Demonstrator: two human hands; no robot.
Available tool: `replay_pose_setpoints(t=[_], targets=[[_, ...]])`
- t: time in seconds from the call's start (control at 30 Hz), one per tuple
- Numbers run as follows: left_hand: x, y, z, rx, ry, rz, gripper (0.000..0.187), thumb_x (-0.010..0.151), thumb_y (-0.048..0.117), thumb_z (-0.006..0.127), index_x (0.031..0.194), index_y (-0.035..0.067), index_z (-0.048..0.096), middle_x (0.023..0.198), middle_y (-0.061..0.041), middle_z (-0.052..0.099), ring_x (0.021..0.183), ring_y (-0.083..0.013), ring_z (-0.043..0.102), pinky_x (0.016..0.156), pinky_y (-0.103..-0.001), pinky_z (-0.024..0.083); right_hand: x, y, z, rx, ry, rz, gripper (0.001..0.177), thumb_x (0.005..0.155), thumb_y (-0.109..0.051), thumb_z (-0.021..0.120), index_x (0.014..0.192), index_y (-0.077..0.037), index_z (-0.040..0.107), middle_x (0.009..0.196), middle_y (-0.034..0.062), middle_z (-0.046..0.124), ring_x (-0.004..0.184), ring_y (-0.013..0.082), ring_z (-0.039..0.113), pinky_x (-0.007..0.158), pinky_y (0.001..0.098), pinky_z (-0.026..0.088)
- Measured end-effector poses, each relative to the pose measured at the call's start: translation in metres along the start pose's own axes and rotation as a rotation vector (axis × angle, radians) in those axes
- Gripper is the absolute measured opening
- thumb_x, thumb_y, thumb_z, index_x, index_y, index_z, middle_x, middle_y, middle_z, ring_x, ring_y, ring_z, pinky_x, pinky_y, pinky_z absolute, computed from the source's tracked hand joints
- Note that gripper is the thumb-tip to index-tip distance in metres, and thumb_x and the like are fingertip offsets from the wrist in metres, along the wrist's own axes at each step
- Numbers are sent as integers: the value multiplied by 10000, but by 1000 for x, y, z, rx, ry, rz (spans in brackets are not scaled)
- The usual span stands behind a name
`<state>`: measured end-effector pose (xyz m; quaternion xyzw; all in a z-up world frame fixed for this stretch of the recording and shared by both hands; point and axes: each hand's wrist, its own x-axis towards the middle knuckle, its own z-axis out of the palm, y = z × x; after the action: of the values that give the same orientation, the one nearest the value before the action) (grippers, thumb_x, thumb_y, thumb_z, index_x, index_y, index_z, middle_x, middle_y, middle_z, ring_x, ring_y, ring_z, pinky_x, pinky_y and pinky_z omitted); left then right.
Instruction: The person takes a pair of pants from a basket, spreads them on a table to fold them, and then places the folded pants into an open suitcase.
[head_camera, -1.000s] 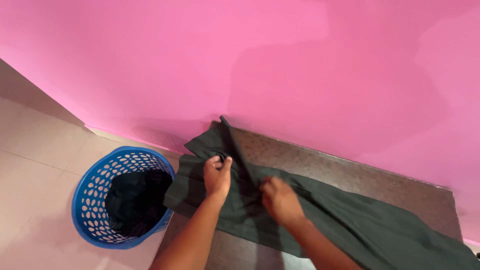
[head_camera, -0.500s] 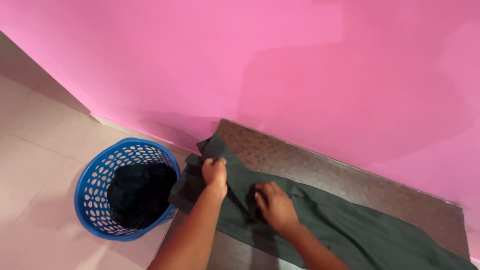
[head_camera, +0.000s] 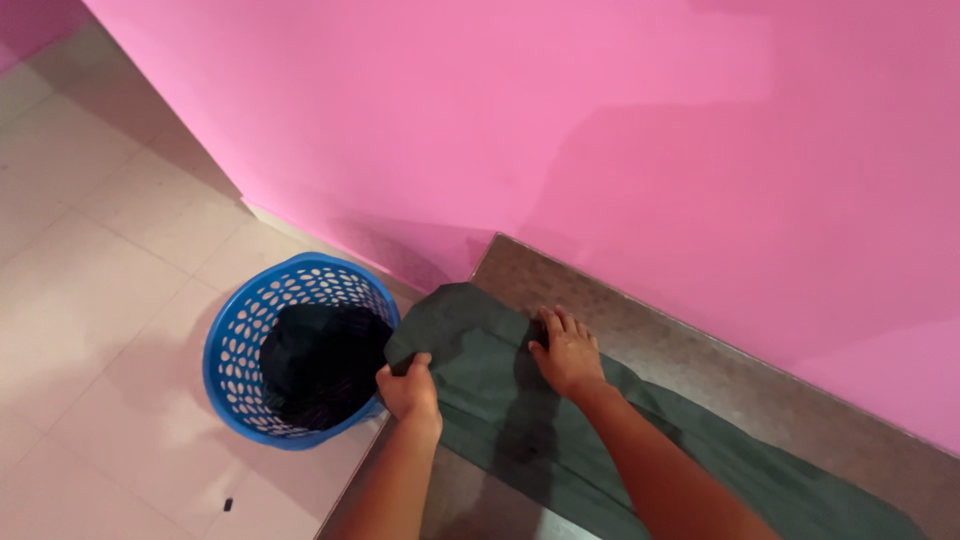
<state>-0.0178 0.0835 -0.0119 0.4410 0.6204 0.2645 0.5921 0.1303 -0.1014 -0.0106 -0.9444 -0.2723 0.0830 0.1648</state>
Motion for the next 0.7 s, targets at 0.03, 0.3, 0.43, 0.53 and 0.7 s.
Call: replay_pose_setpoints(t=[0.03, 0.3, 0.43, 0.53, 0.7], targets=[[0, -2, -2, 33, 20, 13, 508, 745, 142, 814, 1179, -26, 610, 1104, -151, 696, 989, -291, 680, 872, -391, 524, 4, -4, 3, 5, -17, 31, 689, 862, -359, 736, 1460, -142, 471, 1377, 129, 546, 1287, 351, 459, 1067, 540, 342], [-11, 23, -5, -95, 73, 293, 489, 769, 135, 762, 1182, -40, 569, 1088, -194, 727, 975, -318, 730, 891, -405, 557, 12, -6, -34, 119, -33, 22, 412, 855, -325, 685, 1231, -159, 670, 1227, 104, 667, 1199, 308, 621, 1018, 451, 481], [-20, 20, -23, 130, 209, 220, 564, 811, 213, 730, 1280, 3, 498, 1123, -216, 703, 1001, -381, 696, 874, -481, 535, 20, -8, -43, 183, -392, 41, 474, 823, -343, 673, 1250, -137, 652, 1144, 157, 746, 1097, 333, 703, 948, 425, 532], [-24, 9, -42, 343, 222, 126, 606, 800, 283, 746, 1291, 22, 507, 1148, -213, 699, 1032, -409, 682, 879, -515, 523, 18, -11, -32, 151, -491, -18, 591, 830, -485, 717, 1308, -163, 584, 1226, 119, 696, 1167, 318, 647, 995, 415, 494], [-19, 5, -49, 651, 262, 22, 643, 801, 410, 831, 1246, 29, 567, 1230, -238, 623, 1156, -438, 606, 918, -507, 478, 17, -14, 14, 99, -215, 22, 512, 888, -444, 715, 1288, -140, 619, 1289, 145, 652, 1209, 372, 615, 992, 476, 496]])
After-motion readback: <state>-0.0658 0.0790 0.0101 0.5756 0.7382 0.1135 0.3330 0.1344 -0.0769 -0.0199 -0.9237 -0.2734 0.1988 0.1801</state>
